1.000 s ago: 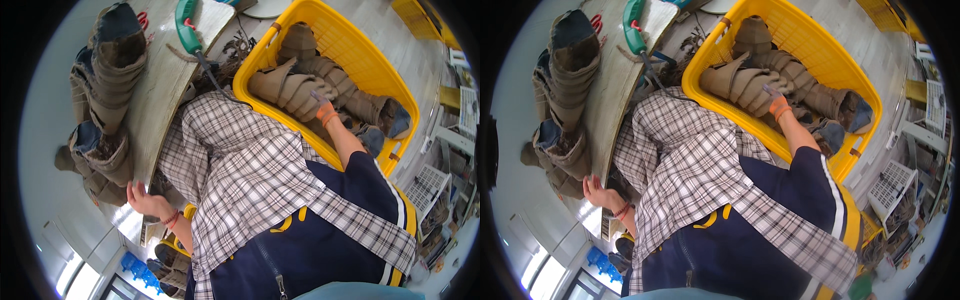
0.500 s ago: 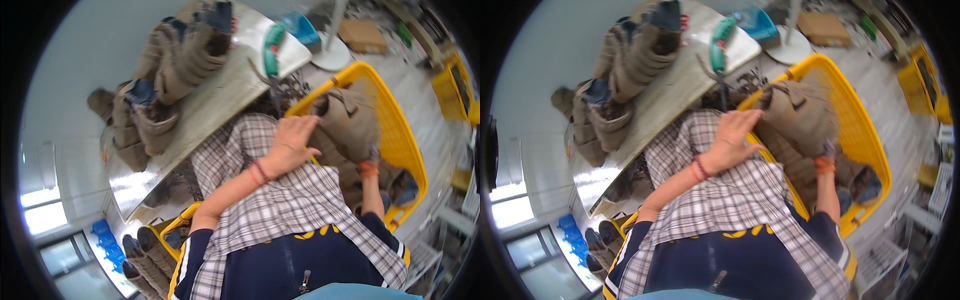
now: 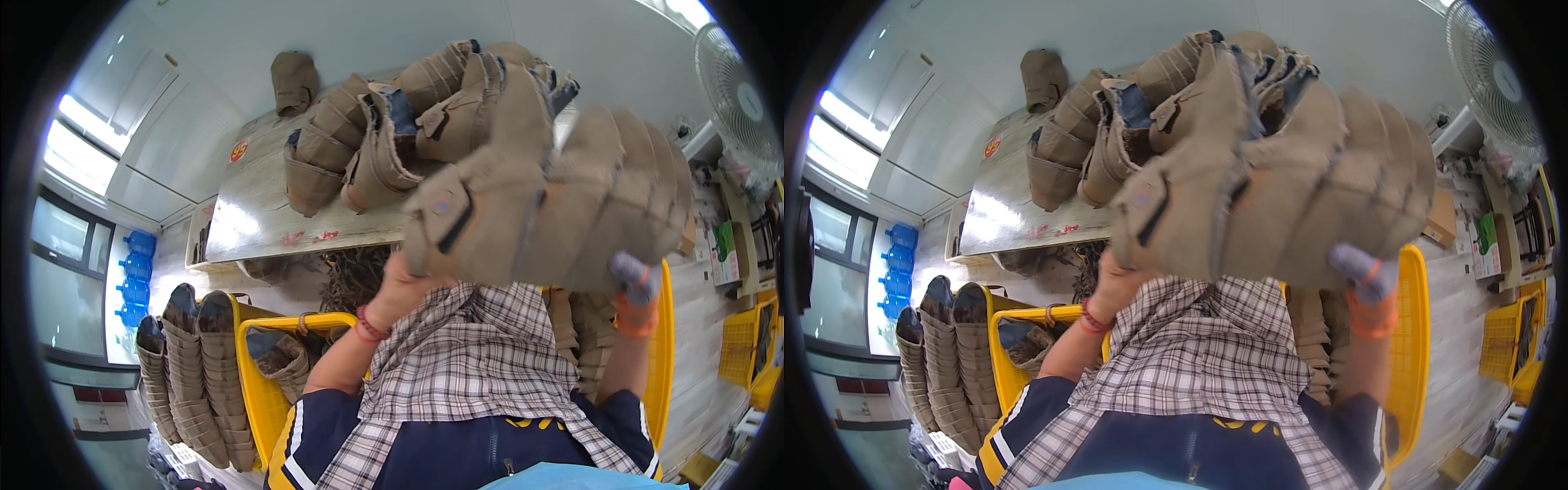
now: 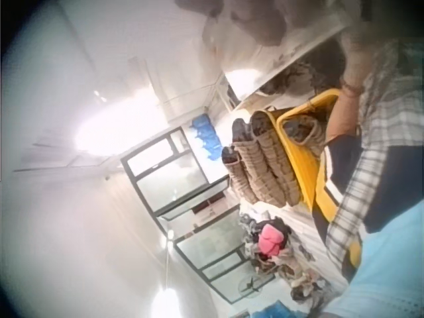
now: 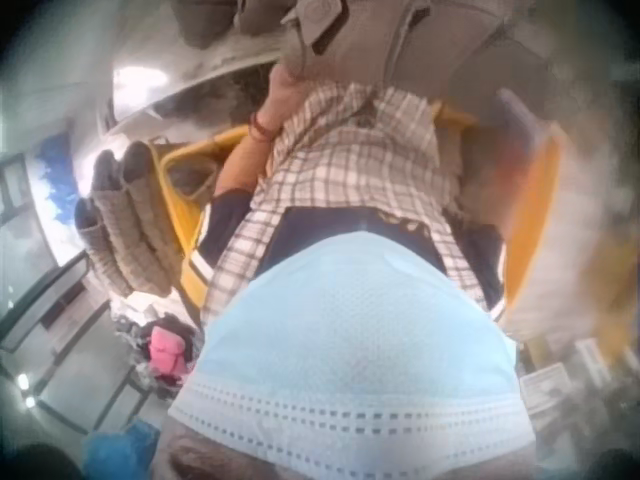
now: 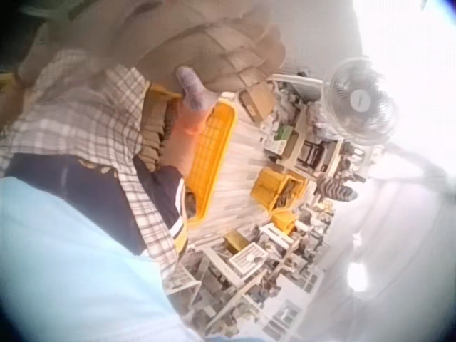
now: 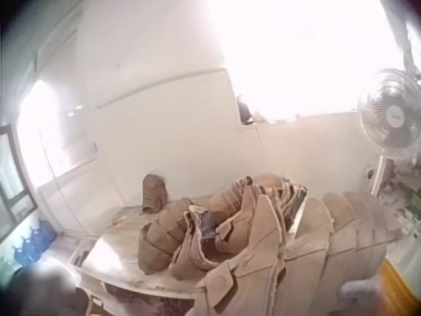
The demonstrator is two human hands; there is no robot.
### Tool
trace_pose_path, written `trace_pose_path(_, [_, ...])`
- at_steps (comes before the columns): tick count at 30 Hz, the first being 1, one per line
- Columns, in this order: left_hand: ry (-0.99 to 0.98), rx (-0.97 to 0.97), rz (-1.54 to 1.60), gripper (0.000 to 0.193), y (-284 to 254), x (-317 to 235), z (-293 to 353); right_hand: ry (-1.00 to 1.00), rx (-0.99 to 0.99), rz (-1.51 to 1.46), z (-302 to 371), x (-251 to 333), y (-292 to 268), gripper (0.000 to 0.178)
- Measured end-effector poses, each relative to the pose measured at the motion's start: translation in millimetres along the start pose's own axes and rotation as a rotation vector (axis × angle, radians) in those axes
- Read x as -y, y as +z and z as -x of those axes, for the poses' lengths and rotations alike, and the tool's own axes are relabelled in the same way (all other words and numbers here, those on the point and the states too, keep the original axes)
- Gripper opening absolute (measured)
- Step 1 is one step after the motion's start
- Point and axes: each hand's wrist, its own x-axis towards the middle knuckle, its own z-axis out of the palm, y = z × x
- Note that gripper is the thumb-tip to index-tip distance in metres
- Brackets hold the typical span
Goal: The person trims the fuzzy lining of multiple slipper uppers using shears. They pick each slipper from a yellow crate, cut the interior lining, and place the finished items on a nearby table. The process is repeated for several units.
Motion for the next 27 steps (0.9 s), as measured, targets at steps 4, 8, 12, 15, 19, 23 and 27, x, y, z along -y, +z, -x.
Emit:
trace_pose_path(4, [-0.005, -0.341, 0.342, 0.034, -58, -12, -39, -0.127, 0.213, 0.083, -105, 21, 83, 0.036])
trace_pose_path(8, [0.185, -0.459, 0.387, 0.036, -93, -15, -114, -0.146, 0.602, 0.087, -210, 41, 142, 0.039])
trace_pose_path(12, [-0.096, -0.512, 0.446, 0.036, -139, 31, -159, 0.316, 0.376, 0.399, -260, 14, 185, 0.071])
trace_pose_path(15, [-0.110, -0.467, 0.306, 0.040, -146, 61, -201, 0.065, 0.226, 0.663, -294, -47, 154, 0.086])
trace_pose_path(19, [-0.190, -0.409, 0.208, 0.036, -165, 69, -193, -0.397, -0.058, 0.440, -211, -41, 96, 0.053])
trace_pose_path(23, [-0.306, -0.480, 0.227, 0.047, -208, 47, -165, -0.773, -0.298, 0.926, -76, -63, -16, 0.031])
trace_pose_path(27, [-0.234, -0.525, 0.073, 0.048, -157, 25, -157, 0.238, -0.796, 0.440, 82, -133, -191, 0.032])
